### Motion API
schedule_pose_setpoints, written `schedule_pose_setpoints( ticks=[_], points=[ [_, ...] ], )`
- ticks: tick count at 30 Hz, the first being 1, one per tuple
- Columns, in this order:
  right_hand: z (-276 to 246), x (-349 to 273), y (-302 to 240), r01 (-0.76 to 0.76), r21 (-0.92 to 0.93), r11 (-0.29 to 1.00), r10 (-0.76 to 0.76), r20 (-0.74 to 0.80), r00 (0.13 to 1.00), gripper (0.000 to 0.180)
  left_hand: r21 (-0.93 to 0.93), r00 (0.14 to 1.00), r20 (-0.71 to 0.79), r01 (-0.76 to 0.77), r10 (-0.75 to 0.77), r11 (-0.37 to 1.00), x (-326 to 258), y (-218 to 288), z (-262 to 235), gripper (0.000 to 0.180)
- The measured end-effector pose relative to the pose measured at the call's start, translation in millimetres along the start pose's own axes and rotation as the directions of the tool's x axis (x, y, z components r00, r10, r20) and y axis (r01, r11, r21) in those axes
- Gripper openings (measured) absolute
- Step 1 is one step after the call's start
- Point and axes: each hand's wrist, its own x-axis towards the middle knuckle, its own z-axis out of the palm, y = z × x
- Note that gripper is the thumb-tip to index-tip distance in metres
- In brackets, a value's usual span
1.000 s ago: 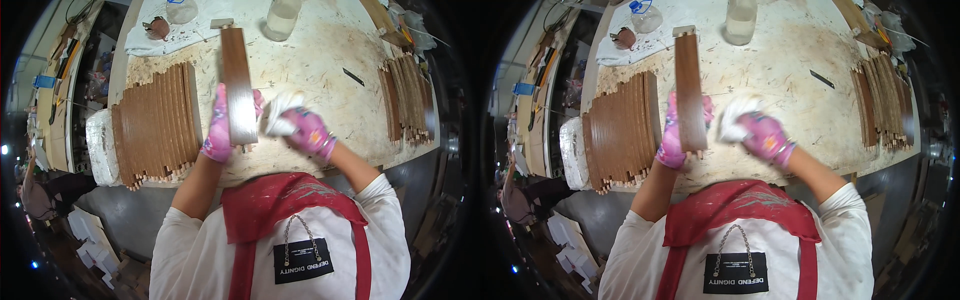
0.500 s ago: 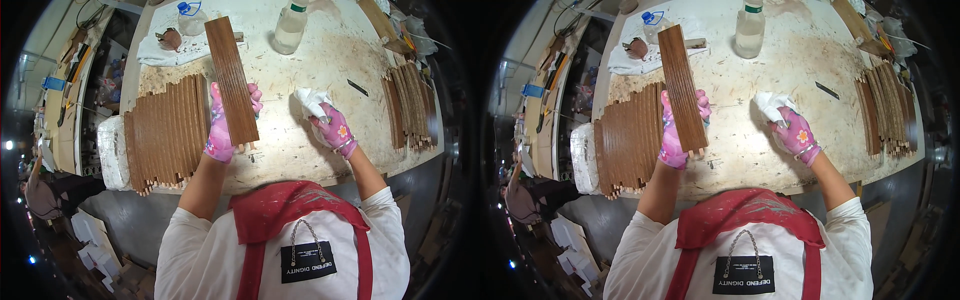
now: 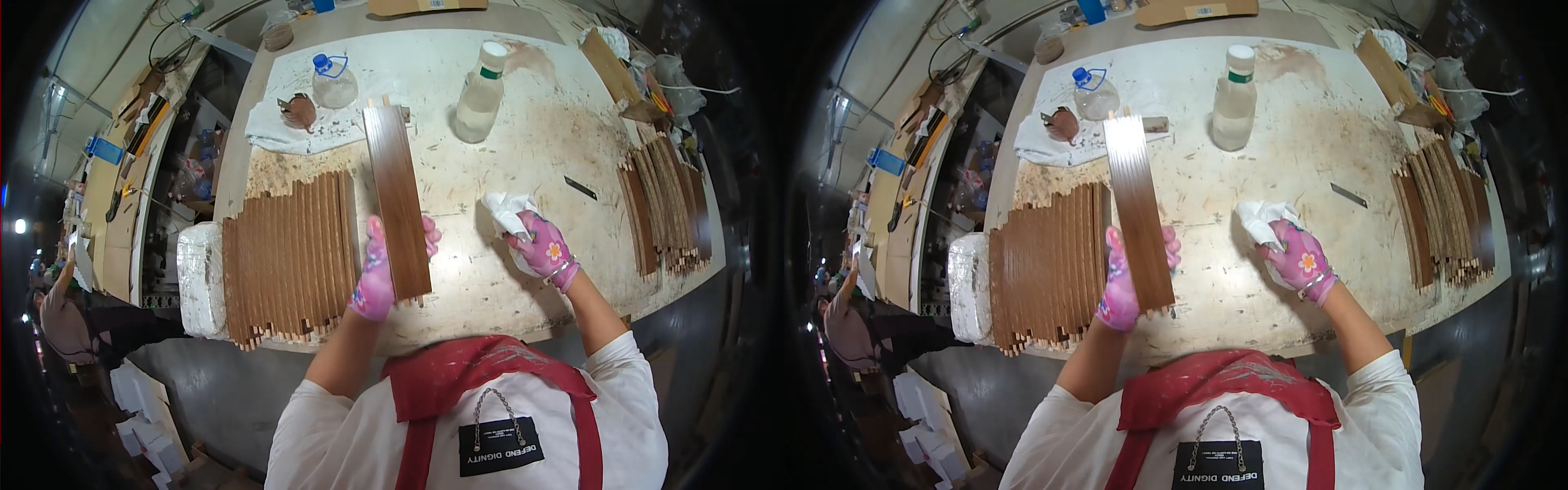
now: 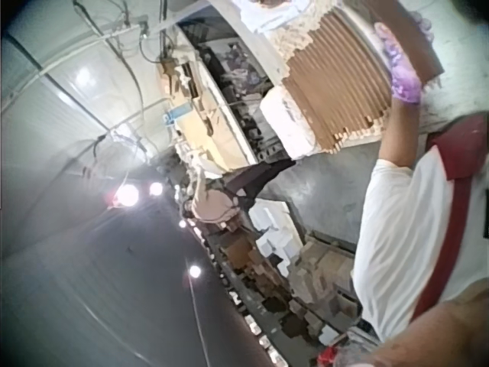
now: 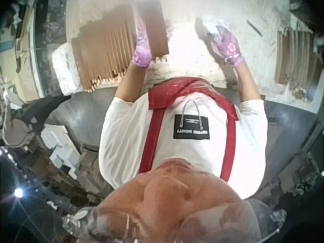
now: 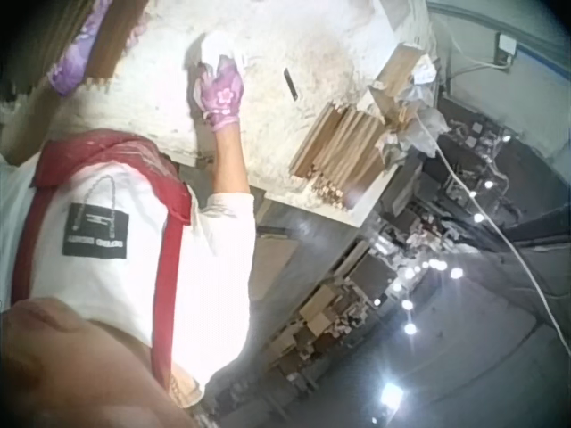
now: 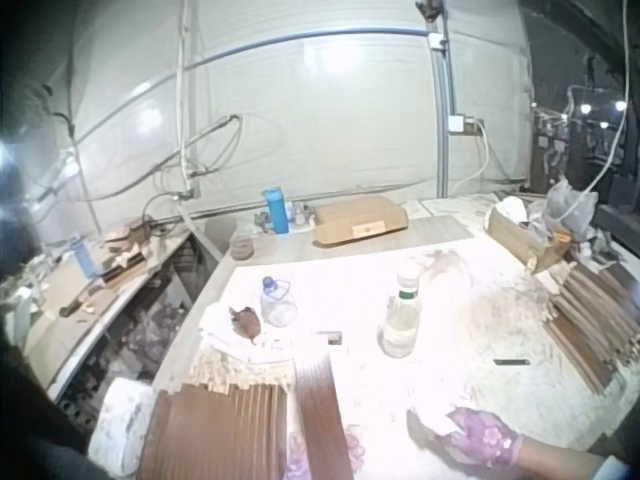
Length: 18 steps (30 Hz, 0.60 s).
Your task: The person wipes individual wooden slats with a cloth dampened from a plastic bottle and handles them one at a time from a stack.
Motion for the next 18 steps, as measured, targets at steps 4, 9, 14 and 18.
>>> schedule_pose_setpoints(
  ticks=[4,9,14,18],
  points=[
    [-9,8,-6,-0.030,-0.097,0.995,0.038,0.086,0.996,0.044,0.002,0.997,0.054,0.049,-0.049,0.999,-20,3,7,0.080],
    [-16,19,-20,0.147,-0.198,0.969,-0.148,0.008,0.989,0.058,0.814,0.956,-0.153,-0.022,0.251,0.581,-37,-5,17,0.057],
    [-16,25,-29,0.112,-0.230,0.967,-0.091,0.101,0.991,0.064,0.966,0.914,0.017,0.089,0.405,-0.241,-38,-10,28,0.073],
    [-9,17,-18,0.141,-0.334,0.932,-0.111,0.107,0.988,0.061,0.890,0.912,0.078,0.119,0.403,-0.441,-36,-18,24,0.074]
  ],
)
